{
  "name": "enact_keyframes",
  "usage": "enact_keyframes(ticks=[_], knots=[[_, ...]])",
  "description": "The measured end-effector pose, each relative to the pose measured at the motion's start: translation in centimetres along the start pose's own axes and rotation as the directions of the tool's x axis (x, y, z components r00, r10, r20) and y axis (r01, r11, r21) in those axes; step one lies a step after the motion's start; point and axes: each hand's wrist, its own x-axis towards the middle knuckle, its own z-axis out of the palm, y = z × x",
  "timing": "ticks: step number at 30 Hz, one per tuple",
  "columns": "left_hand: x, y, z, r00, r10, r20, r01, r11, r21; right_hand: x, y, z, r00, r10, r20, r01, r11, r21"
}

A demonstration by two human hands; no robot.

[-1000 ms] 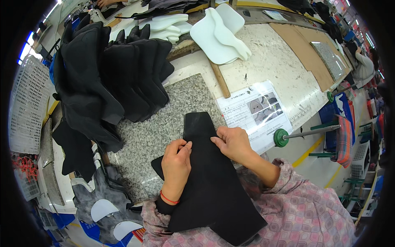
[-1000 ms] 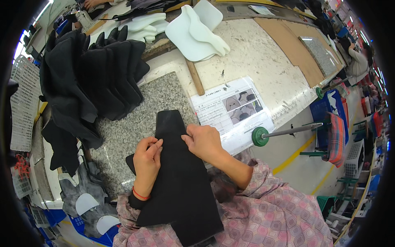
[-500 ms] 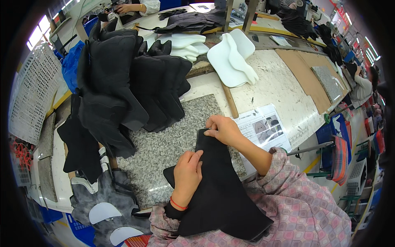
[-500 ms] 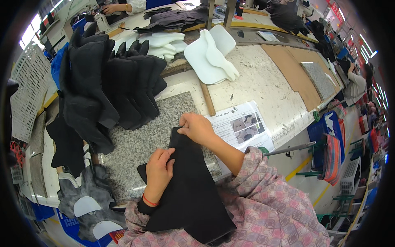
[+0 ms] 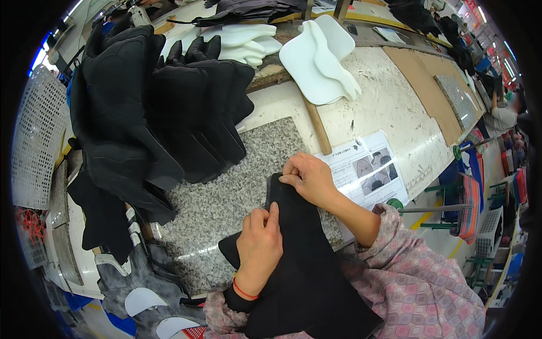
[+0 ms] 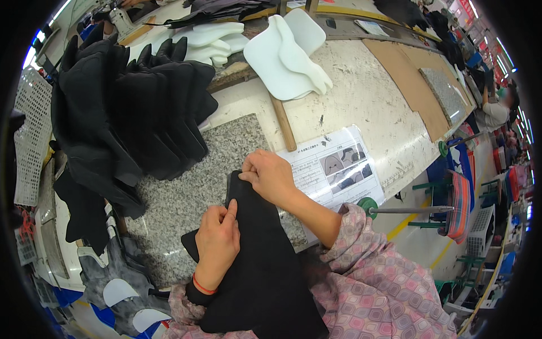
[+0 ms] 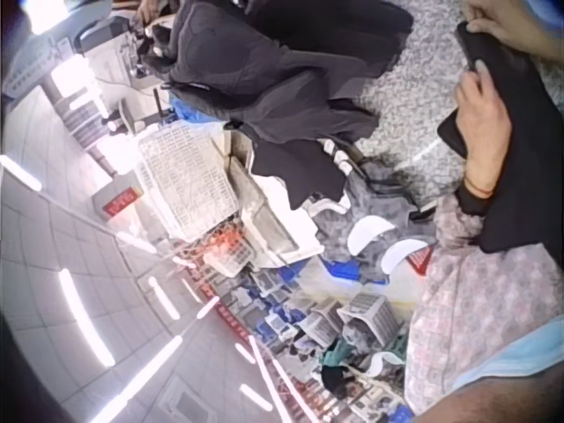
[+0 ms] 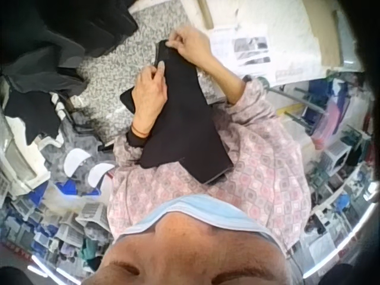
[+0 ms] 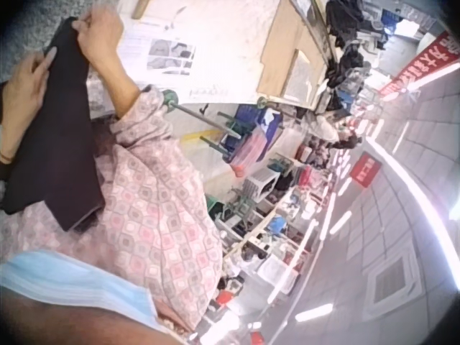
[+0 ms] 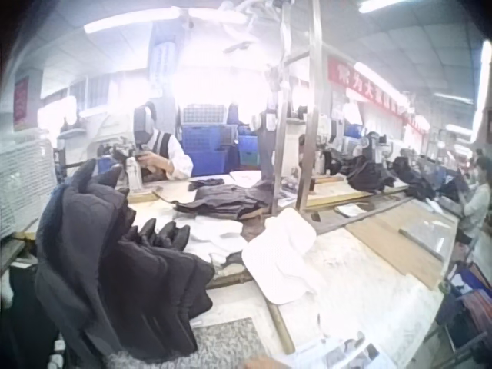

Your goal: The person repeatedly picks black fabric pieces and white foam inserts, inserts the foam into the fabric, and folds the fabric over the foam. The person handles the items one at a time, turning them over and smoothing the edges before placing them aside.

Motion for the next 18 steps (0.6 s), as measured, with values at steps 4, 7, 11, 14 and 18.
enact_keyframes(ticks=[4,7,11,14,18], knots=[[0.0,0.1,-0.1,0.999,-0.024,-0.037,0.021,0.998,-0.062,0.1,0.1,-0.3,0.995,0.087,0.054,-0.095,0.981,0.169],[0.0,0.1,-0.1,0.998,-0.028,-0.055,0.024,0.996,-0.081,-0.1,0.2,-0.1,0.984,0.151,0.099,-0.175,0.932,0.317],[0.0,0.0,-0.1,0.998,-0.016,-0.063,0.011,0.997,-0.076,-0.3,0.5,0.7,0.995,0.078,0.068,-0.083,0.994,0.077],[-0.1,0.0,0.0,0.995,0.007,-0.098,-0.016,0.995,-0.094,0.2,0.3,0.4,0.990,0.126,0.070,-0.129,0.991,0.036],[-0.2,-0.4,0.2,0.994,-0.004,-0.106,-0.014,0.986,-0.168,1.1,-1.8,-1.7,0.977,0.184,0.106,-0.193,0.977,0.088]])
